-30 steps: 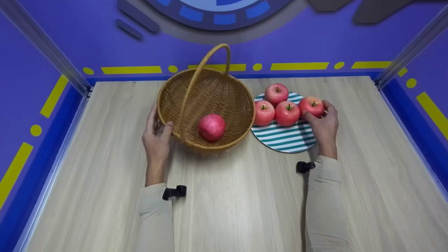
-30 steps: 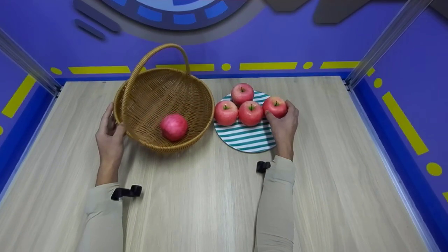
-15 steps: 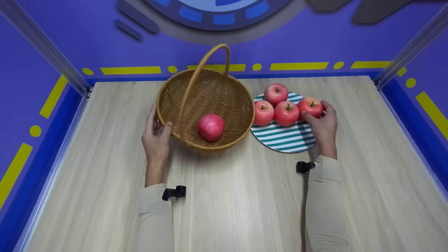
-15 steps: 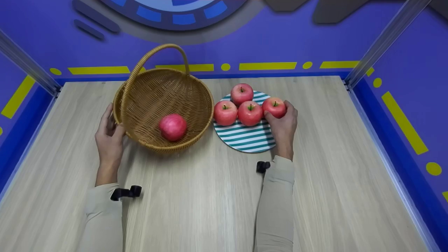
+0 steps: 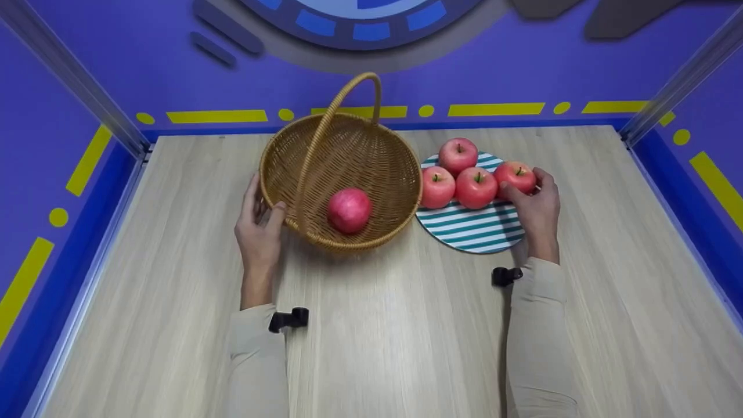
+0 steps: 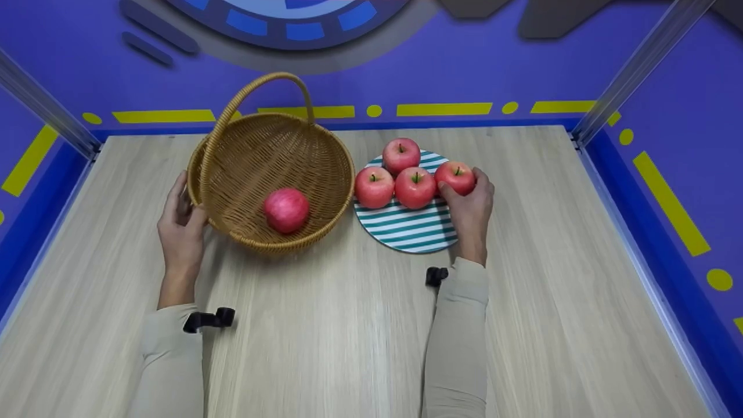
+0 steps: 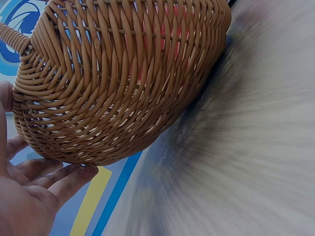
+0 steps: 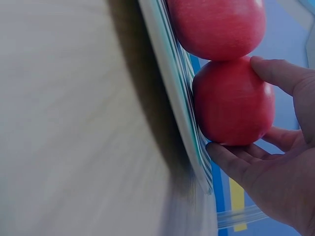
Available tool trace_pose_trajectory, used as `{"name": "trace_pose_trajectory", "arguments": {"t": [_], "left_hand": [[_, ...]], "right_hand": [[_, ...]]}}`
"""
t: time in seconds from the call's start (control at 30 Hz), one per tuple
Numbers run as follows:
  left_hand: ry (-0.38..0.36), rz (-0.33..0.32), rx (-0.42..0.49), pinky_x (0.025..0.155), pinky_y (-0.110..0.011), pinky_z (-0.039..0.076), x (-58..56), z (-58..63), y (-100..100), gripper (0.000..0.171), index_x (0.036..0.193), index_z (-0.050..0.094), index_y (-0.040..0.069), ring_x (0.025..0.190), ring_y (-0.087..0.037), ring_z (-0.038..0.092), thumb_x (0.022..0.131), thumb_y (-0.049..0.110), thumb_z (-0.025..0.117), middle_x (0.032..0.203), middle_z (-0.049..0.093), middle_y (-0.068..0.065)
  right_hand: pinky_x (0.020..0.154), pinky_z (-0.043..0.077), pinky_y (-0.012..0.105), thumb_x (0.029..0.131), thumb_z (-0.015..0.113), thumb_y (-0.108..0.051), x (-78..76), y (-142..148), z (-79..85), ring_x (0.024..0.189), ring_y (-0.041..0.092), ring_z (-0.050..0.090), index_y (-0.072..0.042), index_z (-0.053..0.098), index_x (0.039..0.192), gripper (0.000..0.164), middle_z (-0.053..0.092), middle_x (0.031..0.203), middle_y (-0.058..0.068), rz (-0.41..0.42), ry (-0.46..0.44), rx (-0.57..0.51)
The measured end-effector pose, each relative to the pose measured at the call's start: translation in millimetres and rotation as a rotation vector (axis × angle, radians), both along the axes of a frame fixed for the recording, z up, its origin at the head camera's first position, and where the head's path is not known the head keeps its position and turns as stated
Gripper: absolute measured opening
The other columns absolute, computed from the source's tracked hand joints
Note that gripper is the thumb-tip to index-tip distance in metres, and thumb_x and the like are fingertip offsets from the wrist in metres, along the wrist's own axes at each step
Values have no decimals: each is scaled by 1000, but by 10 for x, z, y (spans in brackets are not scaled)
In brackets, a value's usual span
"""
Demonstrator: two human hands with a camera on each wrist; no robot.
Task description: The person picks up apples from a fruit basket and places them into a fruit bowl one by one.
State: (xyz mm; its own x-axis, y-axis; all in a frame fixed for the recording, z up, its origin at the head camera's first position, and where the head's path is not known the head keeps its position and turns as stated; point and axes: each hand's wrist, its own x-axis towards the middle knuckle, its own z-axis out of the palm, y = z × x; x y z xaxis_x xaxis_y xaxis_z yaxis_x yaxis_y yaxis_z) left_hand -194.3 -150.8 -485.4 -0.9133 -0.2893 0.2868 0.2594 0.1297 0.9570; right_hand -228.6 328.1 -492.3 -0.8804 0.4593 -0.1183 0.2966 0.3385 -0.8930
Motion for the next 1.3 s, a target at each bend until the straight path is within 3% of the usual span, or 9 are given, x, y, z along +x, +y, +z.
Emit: {"name": "trace_pose_trajectory", "arguments": {"t": [0.2,0.83,1.3], "left_hand": [[-16,20,-12,117,-47,44,-14,-4,3,67,162,48,15,139,-28,56,98,13,66,157,54,-9],[-42,25,8,118,-45,43,-14,7,4,67,162,49,19,139,-27,56,97,13,67,157,54,-8],[-12,13,12,115,-39,46,1,26,15,68,162,48,16,139,-32,56,96,10,66,156,54,-12]], "right_hand": [[119,42,36,100,73,-26,6,10,-6,148,30,41,-6,27,167,84,36,167,14,8,39,-13],[121,36,28,103,66,-34,-24,19,50,153,23,34,-12,26,169,80,31,171,7,-47,10,-112],[122,34,29,102,69,-41,62,-29,253,155,18,31,-16,29,168,81,33,171,2,-37,88,3]]}}
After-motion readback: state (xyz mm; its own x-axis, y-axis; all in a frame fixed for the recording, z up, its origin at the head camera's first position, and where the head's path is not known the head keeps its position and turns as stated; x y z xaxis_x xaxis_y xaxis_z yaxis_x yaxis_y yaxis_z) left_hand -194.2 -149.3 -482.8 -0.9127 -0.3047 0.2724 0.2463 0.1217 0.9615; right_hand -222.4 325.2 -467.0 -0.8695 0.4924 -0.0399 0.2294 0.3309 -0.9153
